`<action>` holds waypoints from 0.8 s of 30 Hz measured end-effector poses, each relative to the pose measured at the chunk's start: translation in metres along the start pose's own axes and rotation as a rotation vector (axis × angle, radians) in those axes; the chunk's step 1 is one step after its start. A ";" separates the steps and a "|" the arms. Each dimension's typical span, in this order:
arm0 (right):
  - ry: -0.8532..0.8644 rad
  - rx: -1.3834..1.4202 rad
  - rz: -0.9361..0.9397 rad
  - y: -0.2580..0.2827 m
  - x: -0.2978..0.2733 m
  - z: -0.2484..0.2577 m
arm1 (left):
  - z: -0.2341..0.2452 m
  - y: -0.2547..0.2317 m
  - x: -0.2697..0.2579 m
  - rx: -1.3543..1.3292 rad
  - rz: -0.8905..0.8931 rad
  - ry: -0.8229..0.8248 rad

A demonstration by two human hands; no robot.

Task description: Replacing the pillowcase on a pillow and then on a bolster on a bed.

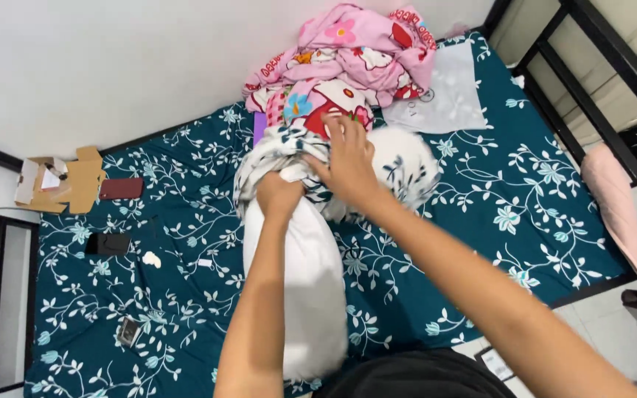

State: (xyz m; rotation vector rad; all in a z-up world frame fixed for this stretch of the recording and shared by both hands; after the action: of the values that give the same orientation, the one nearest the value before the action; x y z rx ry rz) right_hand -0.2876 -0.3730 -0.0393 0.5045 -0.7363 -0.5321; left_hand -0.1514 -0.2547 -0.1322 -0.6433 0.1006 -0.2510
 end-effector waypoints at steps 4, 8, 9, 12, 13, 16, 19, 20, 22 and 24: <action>-0.141 -0.073 0.062 -0.014 -0.073 -0.020 | -0.006 0.018 0.002 -0.223 0.090 0.107; -0.023 0.126 -0.142 -0.041 -0.084 -0.053 | -0.009 0.013 -0.004 -0.408 0.076 0.174; -0.064 0.173 -0.173 -0.046 -0.083 -0.050 | -0.008 0.006 -0.010 -0.491 0.083 0.211; -0.211 0.149 -0.199 -0.056 -0.081 -0.046 | -0.008 -0.014 -0.023 -0.625 0.012 0.254; -0.216 0.156 -0.190 -0.064 -0.076 -0.046 | -0.006 -0.021 -0.033 -0.628 0.006 0.243; -0.299 0.195 -0.298 -0.105 -0.072 -0.053 | -0.004 -0.030 -0.065 -0.501 -0.043 0.339; -0.401 0.051 -0.459 -0.179 -0.061 -0.055 | 0.004 -0.042 -0.090 -0.366 -0.120 0.399; -0.421 0.218 -0.555 -0.200 -0.054 -0.056 | 0.013 -0.048 -0.102 -0.411 -0.124 0.455; -0.436 0.386 -0.650 -0.235 -0.037 -0.058 | 0.031 -0.059 -0.118 -0.456 -0.127 0.509; -0.486 0.520 -0.596 -0.263 -0.012 -0.054 | 0.051 -0.078 -0.130 -0.448 -0.252 0.568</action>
State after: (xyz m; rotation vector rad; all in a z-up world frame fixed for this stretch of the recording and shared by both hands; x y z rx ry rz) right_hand -0.3264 -0.5511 -0.2367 1.1188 -1.2079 -1.0486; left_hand -0.2840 -0.2509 -0.0419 -1.0176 0.6375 -0.6626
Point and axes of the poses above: each hand's wrist, its own x-axis towards the middle knuckle, its own z-axis out of the back of the hand, y = z × x, the point moved 5 cm from there along x, towards the middle knuckle, and after that the axes turned 11 degrees about -y, right-handed, at the moved point
